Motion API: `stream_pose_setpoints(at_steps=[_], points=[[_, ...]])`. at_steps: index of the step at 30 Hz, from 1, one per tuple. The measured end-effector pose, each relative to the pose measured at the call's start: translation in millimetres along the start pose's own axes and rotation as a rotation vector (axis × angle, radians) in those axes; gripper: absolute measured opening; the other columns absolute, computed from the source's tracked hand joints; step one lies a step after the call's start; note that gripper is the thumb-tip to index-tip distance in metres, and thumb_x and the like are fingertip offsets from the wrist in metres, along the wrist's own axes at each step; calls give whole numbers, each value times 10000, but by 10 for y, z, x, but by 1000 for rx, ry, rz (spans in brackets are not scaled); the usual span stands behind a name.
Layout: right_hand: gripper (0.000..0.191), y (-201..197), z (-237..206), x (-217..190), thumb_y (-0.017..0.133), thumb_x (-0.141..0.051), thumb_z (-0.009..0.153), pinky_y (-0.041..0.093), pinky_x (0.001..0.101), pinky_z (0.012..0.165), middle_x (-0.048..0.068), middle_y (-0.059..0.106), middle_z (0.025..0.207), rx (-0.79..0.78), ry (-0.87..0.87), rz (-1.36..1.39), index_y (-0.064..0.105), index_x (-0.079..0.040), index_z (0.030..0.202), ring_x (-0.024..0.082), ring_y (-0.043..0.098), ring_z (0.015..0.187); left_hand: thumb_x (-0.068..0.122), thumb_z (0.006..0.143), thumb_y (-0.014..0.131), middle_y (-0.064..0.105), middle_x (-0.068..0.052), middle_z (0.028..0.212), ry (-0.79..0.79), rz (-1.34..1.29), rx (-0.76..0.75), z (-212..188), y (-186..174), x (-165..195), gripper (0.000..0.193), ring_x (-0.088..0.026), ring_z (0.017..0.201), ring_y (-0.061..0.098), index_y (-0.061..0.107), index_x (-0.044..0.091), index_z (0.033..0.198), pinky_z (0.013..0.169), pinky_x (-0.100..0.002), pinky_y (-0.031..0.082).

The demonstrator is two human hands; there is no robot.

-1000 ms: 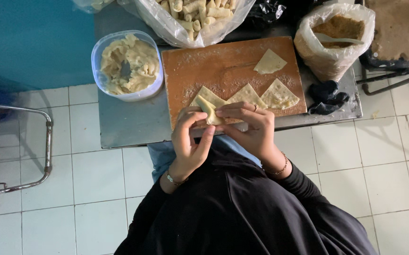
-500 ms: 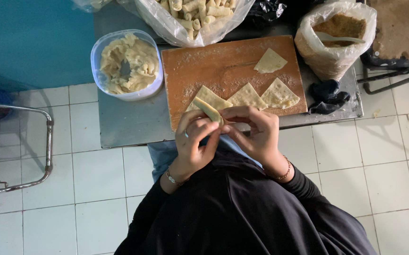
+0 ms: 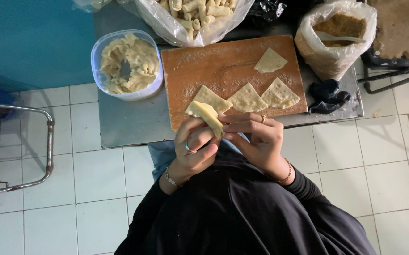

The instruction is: The person sits at a small metal table and uses a spoon to scoop brown filling from a plastic bag onto triangular pastry wrappers laid on a wooden board. They then fold each filled wrapper in half and press the edges closed by hand, setting the folded pastries aside and reaching for new wrappers.

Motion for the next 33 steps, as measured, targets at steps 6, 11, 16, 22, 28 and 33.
stream_pose_setpoints(at_steps=[6, 11, 16, 22, 28, 33], points=[[111, -8, 5, 13, 790, 1, 897, 641, 353, 974, 156, 747, 1142, -46, -32, 247, 736, 14, 994, 275, 755, 1130, -127, 857, 805, 671, -54, 1172, 33, 18, -12, -39, -12, -2, 632, -363, 1069, 651, 503, 209, 1299, 847, -426, 599], [106, -17, -2, 15, 778, -11, 918, 624, 383, 1034, 162, 741, 1160, -78, -6, 300, 740, 19, 1012, 278, 742, 1161, -140, 848, 808, 658, -46, 1182, 58, 11, -21, -38, -24, 0, 642, -370, 1079, 650, 505, 211, 1292, 862, -443, 599], [135, -30, -14, -14, 760, -17, 930, 599, 373, 1042, 177, 739, 1192, -105, 23, 305, 725, 38, 1048, 281, 727, 1201, -145, 856, 812, 650, -52, 1194, 60, 5, -41, -31, -46, 10, 635, -386, 1102, 649, 499, 202, 1285, 889, -465, 600], [158, -45, -2, -65, 755, 0, 928, 605, 343, 1015, 177, 749, 1185, -98, 23, 247, 701, 42, 1071, 270, 746, 1169, -120, 820, 853, 660, -48, 1171, 88, 22, -56, -12, -50, 29, 671, -373, 1093, 655, 522, 222, 1293, 871, -458, 600], [167, -58, -20, -110, 778, 24, 909, 540, 258, 805, 127, 762, 1185, -71, -16, 118, 706, 3, 1058, 162, 719, 965, -135, 836, 853, 646, -41, 1144, 151, 93, -19, 17, -31, 40, 695, -368, 1040, 679, 504, 222, 1318, 817, -430, 629], [204, -62, -26, -130, 805, 15, 833, 299, 176, 453, 63, 781, 1160, -4, -42, -42, 724, -63, 1003, -30, 482, 509, -143, 848, 833, 647, -45, 1141, 151, 111, -37, 52, -37, 51, 696, -374, 1037, 683, 498, 229, 1331, 807, -433, 626]])
Point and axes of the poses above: each hand's wrist, its own z-axis towards the middle knuckle, its own y-axis out of the palm, x = y × z, the point moved 4 cm from there along z, towards the middle knuckle
